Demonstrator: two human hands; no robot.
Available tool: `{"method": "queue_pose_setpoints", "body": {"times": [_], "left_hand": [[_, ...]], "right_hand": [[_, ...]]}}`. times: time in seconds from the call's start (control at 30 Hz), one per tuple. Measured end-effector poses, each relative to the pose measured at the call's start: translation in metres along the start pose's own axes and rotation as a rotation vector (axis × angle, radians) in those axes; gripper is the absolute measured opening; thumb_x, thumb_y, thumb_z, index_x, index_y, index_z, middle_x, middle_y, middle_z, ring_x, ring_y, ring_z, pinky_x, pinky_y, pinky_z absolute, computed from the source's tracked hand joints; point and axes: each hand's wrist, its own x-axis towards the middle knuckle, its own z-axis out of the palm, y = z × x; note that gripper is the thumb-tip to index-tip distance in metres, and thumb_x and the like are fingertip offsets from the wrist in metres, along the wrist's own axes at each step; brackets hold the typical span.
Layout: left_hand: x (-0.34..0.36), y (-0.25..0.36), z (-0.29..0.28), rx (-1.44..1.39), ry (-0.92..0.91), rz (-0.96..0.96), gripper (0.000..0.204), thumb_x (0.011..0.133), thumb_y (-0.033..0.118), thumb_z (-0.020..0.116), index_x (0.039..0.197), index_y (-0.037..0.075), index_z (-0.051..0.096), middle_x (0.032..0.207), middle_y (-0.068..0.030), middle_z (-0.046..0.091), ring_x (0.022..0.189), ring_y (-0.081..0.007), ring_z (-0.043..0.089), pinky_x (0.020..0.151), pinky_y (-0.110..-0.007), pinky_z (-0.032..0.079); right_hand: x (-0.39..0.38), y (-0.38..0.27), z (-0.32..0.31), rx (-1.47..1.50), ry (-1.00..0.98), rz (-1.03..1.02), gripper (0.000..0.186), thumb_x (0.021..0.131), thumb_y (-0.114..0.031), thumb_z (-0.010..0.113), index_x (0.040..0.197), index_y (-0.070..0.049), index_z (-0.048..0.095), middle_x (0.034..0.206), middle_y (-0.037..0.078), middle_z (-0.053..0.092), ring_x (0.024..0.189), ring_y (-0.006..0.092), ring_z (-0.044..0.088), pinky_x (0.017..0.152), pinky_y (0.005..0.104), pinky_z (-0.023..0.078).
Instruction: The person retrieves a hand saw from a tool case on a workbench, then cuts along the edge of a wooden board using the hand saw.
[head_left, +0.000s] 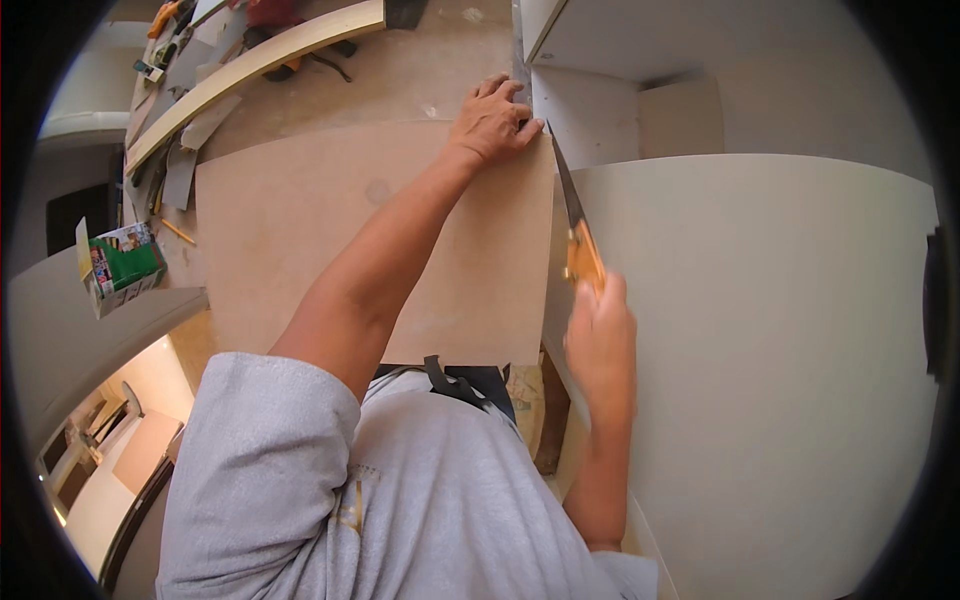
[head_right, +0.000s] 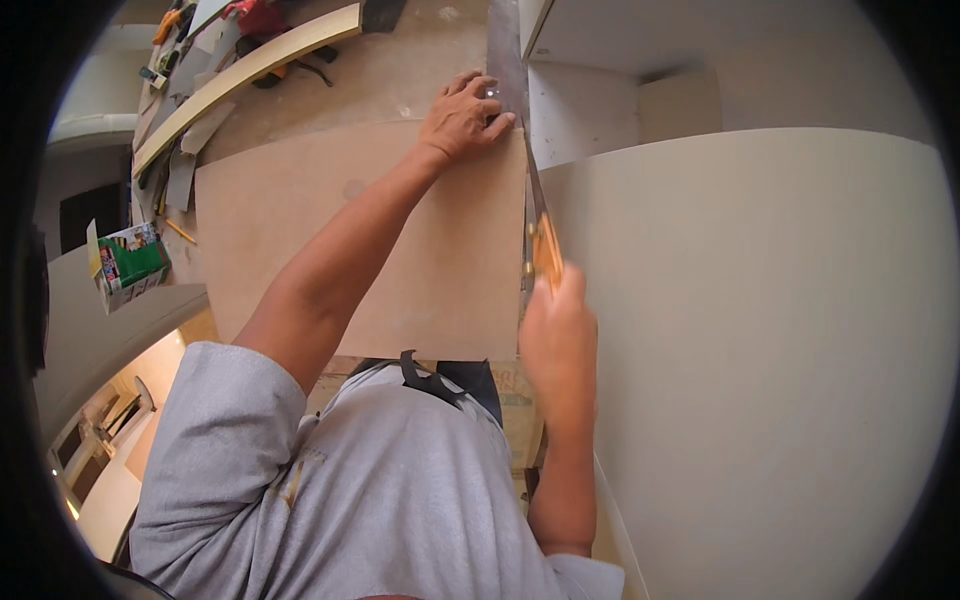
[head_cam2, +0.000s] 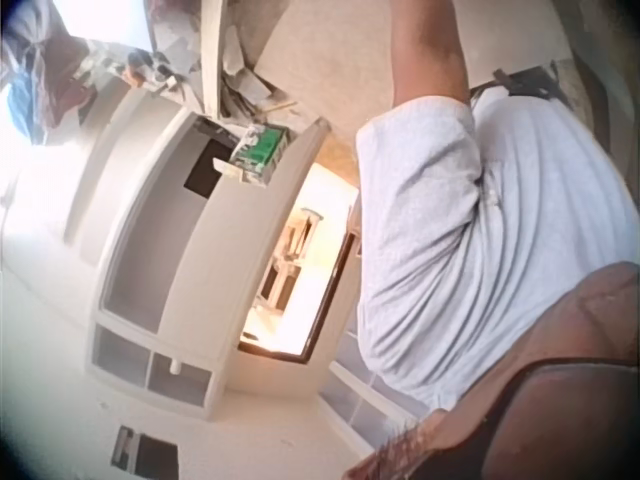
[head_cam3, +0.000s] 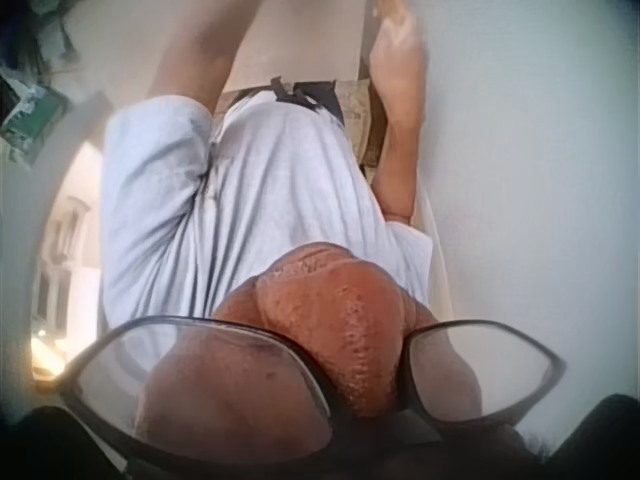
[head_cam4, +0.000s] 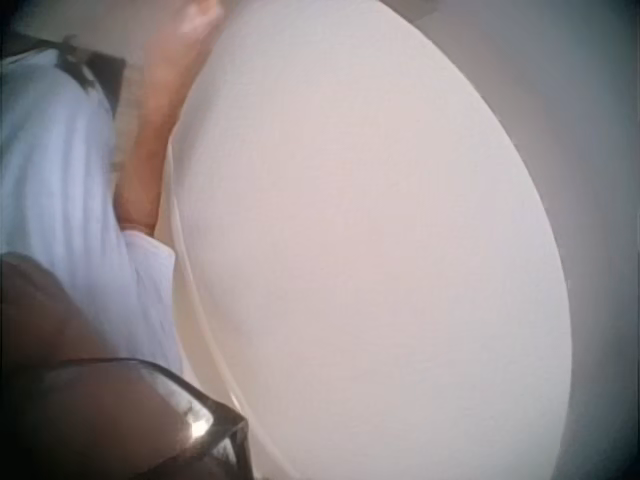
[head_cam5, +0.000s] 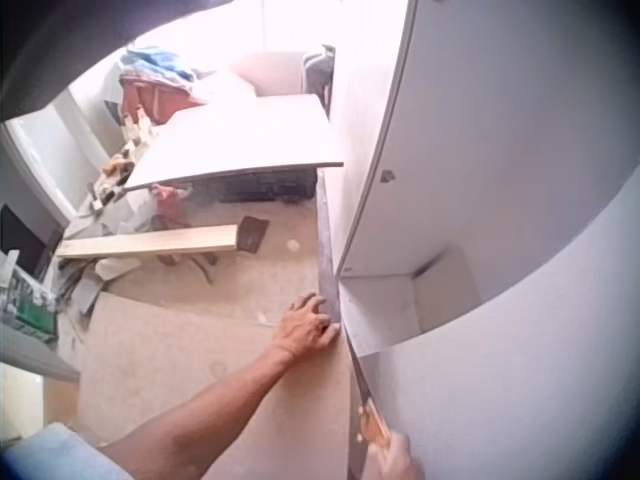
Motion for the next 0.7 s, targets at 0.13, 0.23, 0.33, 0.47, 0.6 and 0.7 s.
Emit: {"method": "queue_pose_setpoints", "body": {"times": [0.13,0.23,0.33,0.47,0.6,0.7], "left_hand": [[0.0,-0.002,0.002,-0.007,0.021,-0.002,0.038,0.098,0.049,0.068,0.088,0.015,0.081,0.149,-0.0096,0.063,0.151,-0.0363,0.043,0.114,-0.055,0.041],[0.0,-0.002,0.002,-0.002,0.021,0.016,0.038,0.097,0.049,0.068,0.088,0.015,0.081,0.149,-0.0093,0.063,0.151,-0.0361,0.044,0.115,-0.055,0.041],[0.0,-0.001,0.001,0.018,0.019,0.011,0.038,0.097,0.049,0.068,0.087,0.015,0.081,0.149,-0.0092,0.063,0.15,-0.036,0.044,0.114,-0.055,0.042],[0.0,0.0,0.0,0.007,0.043,0.02,0.039,0.098,0.05,0.068,0.086,0.014,0.081,0.149,-0.0093,0.063,0.15,-0.0361,0.044,0.115,-0.055,0.041],[0.001,0.0,0.0,0.001,0.009,-0.007,0.038,0.098,0.05,0.066,0.092,0.017,0.083,0.149,-0.0099,0.063,0.151,-0.0356,0.043,0.117,-0.053,0.039],[0.001,0.0,-0.001,0.035,-0.027,-0.008,0.037,0.097,0.05,0.066,0.098,0.019,0.086,0.15,-0.0104,0.063,0.152,-0.0351,0.042,0.119,-0.051,0.038]], "right_hand": [[-0.002,-0.001,0.002,-0.033,-0.012,-0.001,0.033,0.111,-0.023,0.049,0.129,0.004,0.051,0.101,0.037,0.07,0.097,0.0573,0.068,0.082,0.0637,0.051],[0.09,-0.025,0.024,-0.066,0.08,-0.244,0.032,0.111,-0.023,0.048,0.125,0.005,0.052,0.103,0.038,0.07,0.098,0.0573,0.068,0.084,0.0634,0.052],[0.132,-0.035,0.037,-0.109,0.134,-0.289,0.032,0.111,-0.023,0.047,0.123,0.005,0.052,0.104,0.038,0.069,0.1,0.0583,0.066,0.086,0.0631,0.052],[0.065,-0.016,0.019,-0.088,0.104,-0.232,0.031,0.111,-0.024,0.048,0.125,0.004,0.053,0.104,0.037,0.07,0.1,0.0582,0.066,0.085,0.0634,0.052],[-0.022,0.004,-0.004,-0.018,-0.003,0.025,0.031,0.11,-0.023,0.051,0.126,0.003,0.052,0.102,0.034,0.071,0.097,0.0589,0.065,0.082,0.0649,0.05],[-0.002,-0.003,0.003,-0.071,0.004,-0.003,0.031,0.11,-0.023,0.051,0.127,0.003,0.051,0.098,0.035,0.071,0.094,0.0588,0.066,0.082,0.0651,0.05]]}}
